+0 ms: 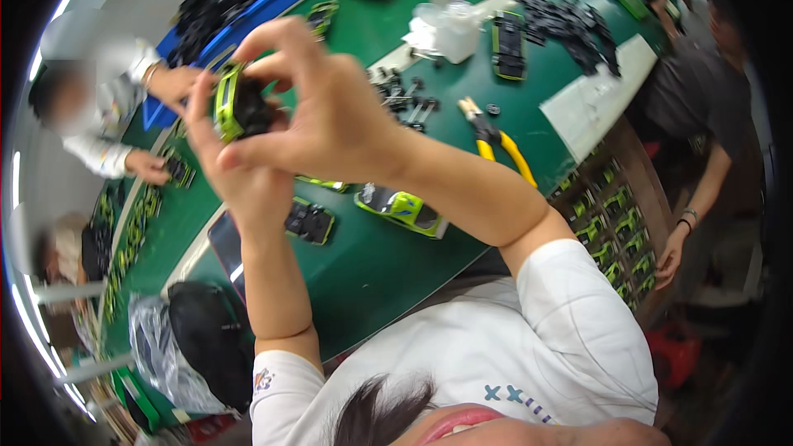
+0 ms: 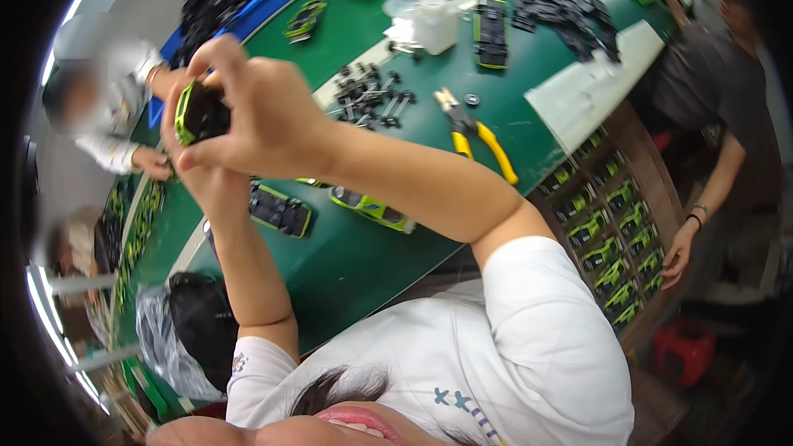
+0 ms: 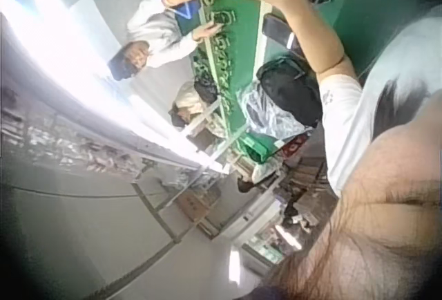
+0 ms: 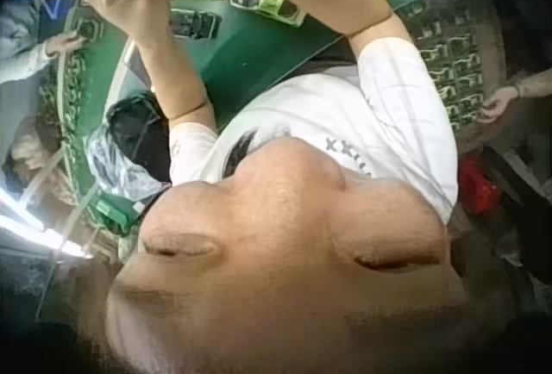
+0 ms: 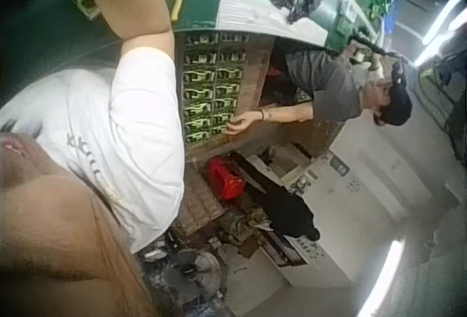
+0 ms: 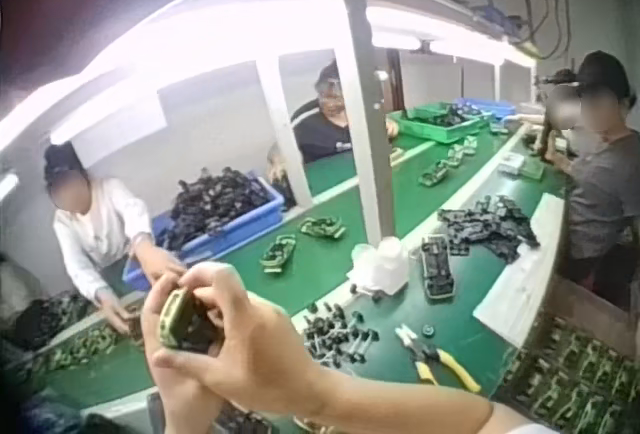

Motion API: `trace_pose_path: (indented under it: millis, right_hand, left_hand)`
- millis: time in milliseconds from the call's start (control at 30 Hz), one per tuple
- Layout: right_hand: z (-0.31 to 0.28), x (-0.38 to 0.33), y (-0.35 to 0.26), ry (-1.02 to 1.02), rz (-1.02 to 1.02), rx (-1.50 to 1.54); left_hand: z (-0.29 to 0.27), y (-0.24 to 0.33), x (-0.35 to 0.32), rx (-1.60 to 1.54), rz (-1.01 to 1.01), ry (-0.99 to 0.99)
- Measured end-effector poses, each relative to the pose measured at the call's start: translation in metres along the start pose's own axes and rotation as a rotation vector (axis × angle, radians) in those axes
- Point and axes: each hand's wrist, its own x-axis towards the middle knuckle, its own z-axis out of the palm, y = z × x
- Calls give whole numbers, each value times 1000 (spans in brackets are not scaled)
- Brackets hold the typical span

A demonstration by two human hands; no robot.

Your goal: The person assembles toy cars by hand, fitting car bodies onto chassis, pressing the parts together, and turning the vehicles over on a workbench.

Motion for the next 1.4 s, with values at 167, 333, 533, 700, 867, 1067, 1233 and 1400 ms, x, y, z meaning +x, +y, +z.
trace_pose_path:
  millis: [167,333,533,700,867,1067,1233,1400]
  right_hand:
    - [5,-2,-3,-21,14,-6]
    - [4,2,-3,-37,25,44]
    - [5,0,-10,-2,-98,-126]
    - [-38,-3,-70,-136,-106,298]
    - [-48,-21,-66,-240,112,773]
    - [-57,-32,-62,-156,117,795]
    - [-61,-37,-57,-126,121,823]
    - [-63,-41,-52,-122,114,832]
  left_hand:
    - [-1,5,-5,365,19,82]
    - [-1,11,-1,-35,-91,-22]
    - [-4,15,-1,46,-95,5]
    - [-15,25,9,-81,-166,76]
    - [-23,24,6,19,-110,53]
    - [-8,35,6,32,-305,9]
    - [-6,31,4,6,-287,-11]
    - [-2,27,0,-2,-297,-20]
